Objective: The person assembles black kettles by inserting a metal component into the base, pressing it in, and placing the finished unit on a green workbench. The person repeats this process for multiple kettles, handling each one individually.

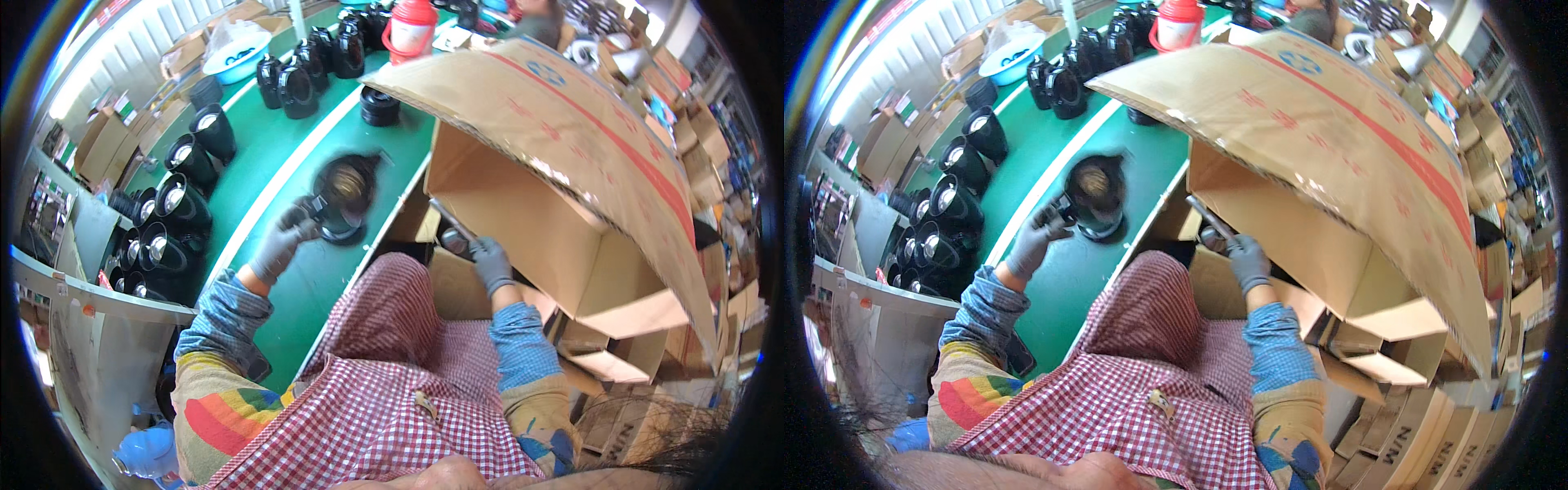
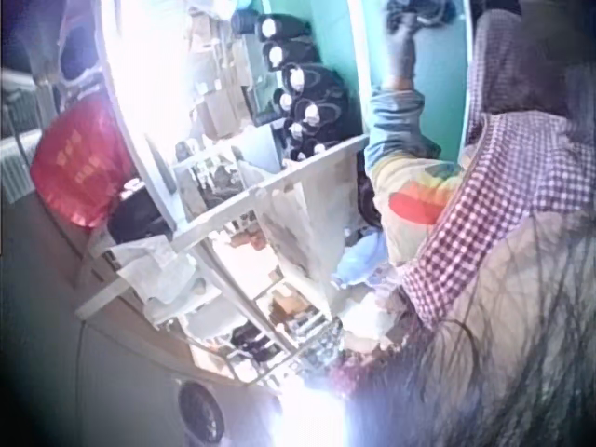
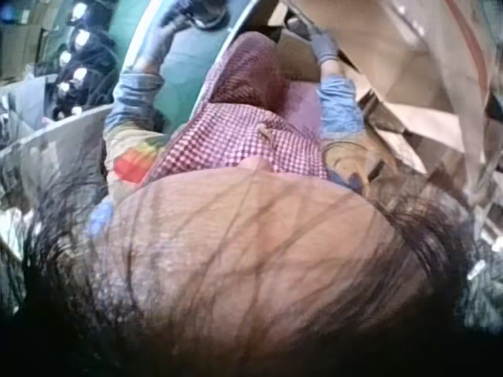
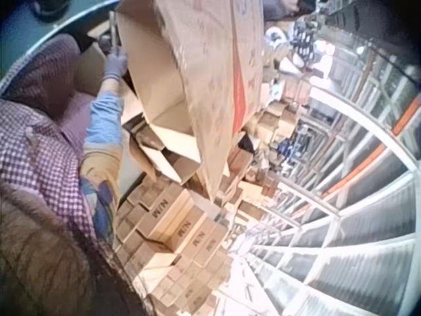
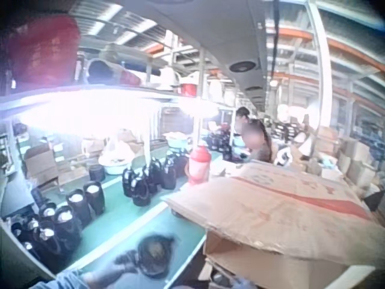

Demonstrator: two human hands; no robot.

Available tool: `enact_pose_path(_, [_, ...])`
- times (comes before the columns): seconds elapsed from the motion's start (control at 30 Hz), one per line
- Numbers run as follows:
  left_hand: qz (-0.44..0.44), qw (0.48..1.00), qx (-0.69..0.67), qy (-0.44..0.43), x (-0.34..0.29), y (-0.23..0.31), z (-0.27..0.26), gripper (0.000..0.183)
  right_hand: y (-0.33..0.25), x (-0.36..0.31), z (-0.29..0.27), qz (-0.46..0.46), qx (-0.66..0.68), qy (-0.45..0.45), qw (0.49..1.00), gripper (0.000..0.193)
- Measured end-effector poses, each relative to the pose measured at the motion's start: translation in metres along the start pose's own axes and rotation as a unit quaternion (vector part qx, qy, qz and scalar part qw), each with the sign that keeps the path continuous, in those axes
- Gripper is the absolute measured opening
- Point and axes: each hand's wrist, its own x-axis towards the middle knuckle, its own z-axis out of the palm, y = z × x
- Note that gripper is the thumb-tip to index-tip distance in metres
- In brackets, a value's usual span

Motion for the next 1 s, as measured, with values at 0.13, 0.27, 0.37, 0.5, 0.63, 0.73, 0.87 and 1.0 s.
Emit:
enact_pose_path(0.13, [0.057, 0.978, -0.095, 0.177, 0.074, -0.01, -0.104, 0.04, -0.092, 0.049, 0.085, -0.068, -0.009, -0.049, 0.996, 0.037])
enact_pose_path(0.27, [0.074, 0.928, -0.15, 0.332, 0.192, -0.031, -0.176, 0.037, -0.129, 0.09, 0.142, -0.049, -0.051, -0.038, 0.997, 0.035])
enact_pose_path(0.37, [0.154, 0.893, -0.047, 0.42, 0.258, -0.044, -0.258, 0.045, -0.152, 0.106, 0.165, -0.056, -0.074, -0.047, 0.995, 0.039])
enact_pose_path(0.5, [0.11, 0.877, -0.031, 0.466, 0.315, -0.064, -0.288, 0.061, -0.161, 0.084, 0.151, -0.115, -0.185, -0.036, 0.975, 0.051])
enact_pose_path(0.63, [0.109, 0.869, -0.126, 0.467, 0.327, -0.071, -0.294, 0.076, -0.06, 0.044, 0.128, -0.018, 0.08, 0.004, 0.997, 0.05])
enact_pose_path(0.73, [0.101, 0.87, -0.07, 0.478, 0.32, -0.082, -0.266, 0.072, 0.025, 0.009, 0.054, 0.056, 0.358, 0.062, 0.93, 0.039])
enact_pose_path(0.87, [0.28, 0.915, 0.017, 0.289, 0.268, -0.067, -0.156, 0.058, 0.003, -0.04, -0.058, -0.032, 0.461, 0.224, 0.858, 0.032])
enact_pose_path(1.0, [0.179, 0.97, 0.123, -0.108, 0.233, -0.058, 0.018, 0.085, -0.018, -0.113, -0.153, -0.066, 0.367, 0.368, 0.852, 0.046])
